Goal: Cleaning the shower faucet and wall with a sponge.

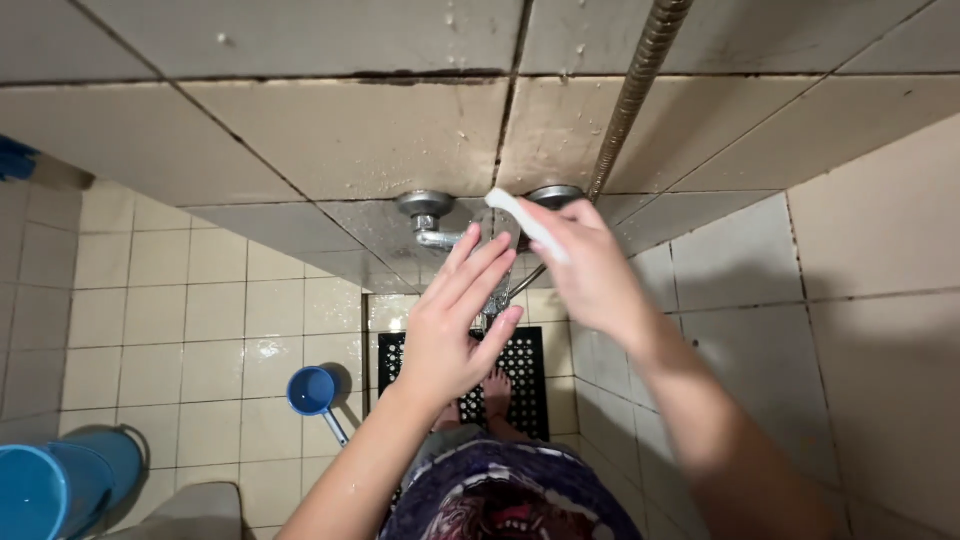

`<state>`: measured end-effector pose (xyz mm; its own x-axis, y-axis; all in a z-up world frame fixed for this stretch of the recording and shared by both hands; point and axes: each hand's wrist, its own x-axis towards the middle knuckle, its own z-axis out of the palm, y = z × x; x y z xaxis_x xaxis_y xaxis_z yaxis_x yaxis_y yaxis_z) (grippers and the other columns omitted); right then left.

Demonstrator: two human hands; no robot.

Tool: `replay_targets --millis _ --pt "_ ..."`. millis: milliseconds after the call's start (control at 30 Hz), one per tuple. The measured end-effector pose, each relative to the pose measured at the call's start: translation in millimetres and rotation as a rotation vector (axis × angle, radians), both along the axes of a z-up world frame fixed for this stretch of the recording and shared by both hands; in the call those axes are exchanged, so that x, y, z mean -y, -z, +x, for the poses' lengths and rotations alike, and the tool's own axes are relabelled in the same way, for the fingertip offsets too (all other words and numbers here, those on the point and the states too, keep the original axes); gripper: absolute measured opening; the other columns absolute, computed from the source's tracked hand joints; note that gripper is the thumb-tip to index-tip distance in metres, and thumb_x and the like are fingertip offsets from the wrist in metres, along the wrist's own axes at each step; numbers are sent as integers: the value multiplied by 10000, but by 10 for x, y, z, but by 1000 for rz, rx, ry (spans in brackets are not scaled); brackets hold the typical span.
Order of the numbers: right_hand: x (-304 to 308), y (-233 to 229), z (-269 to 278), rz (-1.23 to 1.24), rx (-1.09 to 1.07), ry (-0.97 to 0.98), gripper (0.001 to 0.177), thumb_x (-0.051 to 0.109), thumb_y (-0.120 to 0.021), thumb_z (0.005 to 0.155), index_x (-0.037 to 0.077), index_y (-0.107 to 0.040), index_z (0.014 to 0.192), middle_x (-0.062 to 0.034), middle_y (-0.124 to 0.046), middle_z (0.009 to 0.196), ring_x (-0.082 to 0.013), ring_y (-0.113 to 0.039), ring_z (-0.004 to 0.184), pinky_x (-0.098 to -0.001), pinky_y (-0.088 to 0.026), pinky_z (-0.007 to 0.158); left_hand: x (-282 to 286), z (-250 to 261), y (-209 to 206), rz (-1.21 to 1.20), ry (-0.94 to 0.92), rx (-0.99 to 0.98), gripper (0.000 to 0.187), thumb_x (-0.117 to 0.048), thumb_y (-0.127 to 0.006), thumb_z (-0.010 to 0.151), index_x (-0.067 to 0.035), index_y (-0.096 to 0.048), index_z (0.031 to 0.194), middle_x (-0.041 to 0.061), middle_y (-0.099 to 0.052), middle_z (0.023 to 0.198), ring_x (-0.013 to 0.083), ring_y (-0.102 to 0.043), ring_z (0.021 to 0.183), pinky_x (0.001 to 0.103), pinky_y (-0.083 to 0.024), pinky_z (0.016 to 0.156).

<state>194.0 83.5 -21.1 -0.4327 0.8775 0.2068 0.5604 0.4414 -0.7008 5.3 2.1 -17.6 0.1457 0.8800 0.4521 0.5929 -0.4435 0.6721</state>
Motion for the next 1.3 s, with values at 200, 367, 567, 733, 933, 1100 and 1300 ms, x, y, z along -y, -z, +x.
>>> replay_targets --millis 200,367,567,733,933,1100,1300 --pt "-274 -35 -75 -377 -212 -154 441 85 -538 1024 60 -512 1463 -139 -694 1355 -230 -669 1226 -334 -494 1045 -1 82 72 -22 -49 66 502 -106 -691 951 -40 -577 1436 119 -561 1533 345 -464 1514 435 -451 1208" --pt "-279 180 252 -406 -300 -271 501 54 -542 1011 -9 -448 1498 -178 -615 1438 -226 -582 1293 -336 -442 1078 -71 2 33 2 -72 23 530 -96 -687 938 -6 -551 1442 158 -536 1541 366 -456 1500 445 -432 1209" --pt "-10 207 169 -408 -284 -49 503 54 -575 978 5 -495 1472 -128 -658 1401 -185 -632 1268 -305 -466 1079 -31 43 -8 -21 -54 8 523 -107 -702 930 -2 -564 1423 149 -553 1526 375 -466 1493 441 -441 1203" --pt "70 52 28 -405 -510 -7 535 18 -557 994 6 -465 1520 -136 -613 1486 -205 -569 1349 -312 -427 1137 -9 82 -1 -23 -43 -21 516 -104 -709 921 -2 -572 1407 153 -563 1510 379 -471 1484 451 -434 1204" --pt "92 64 -75 -421 -543 42 670 -67 -601 895 70 -446 1533 -129 -566 1523 -199 -551 1374 -308 -435 1138 -14 99 16 -20 -72 -55 504 -85 -697 928 -11 -582 1414 148 -575 1510 368 -490 1490 463 -424 1231" --pt "343 139 33 -323 -565 67 652 -105 -600 923 82 -498 1539 -150 -564 1550 -213 -523 1431 -336 -394 1179 -94 61 -84 51 -26 -236 673 -257 -811 857 17 -538 1408 182 -537 1493 384 -489 1429 464 -433 1165" --pt "393 104 66 -560 -806 217 664 -52 -591 929 89 -407 1551 -170 -629 1344 -226 -656 1143 -360 -613 905 -146 -115 -227 106 53 -435 605 -223 -820 854 11 -593 1364 153 -582 1469 331 -556 1388 419 -489 1117"
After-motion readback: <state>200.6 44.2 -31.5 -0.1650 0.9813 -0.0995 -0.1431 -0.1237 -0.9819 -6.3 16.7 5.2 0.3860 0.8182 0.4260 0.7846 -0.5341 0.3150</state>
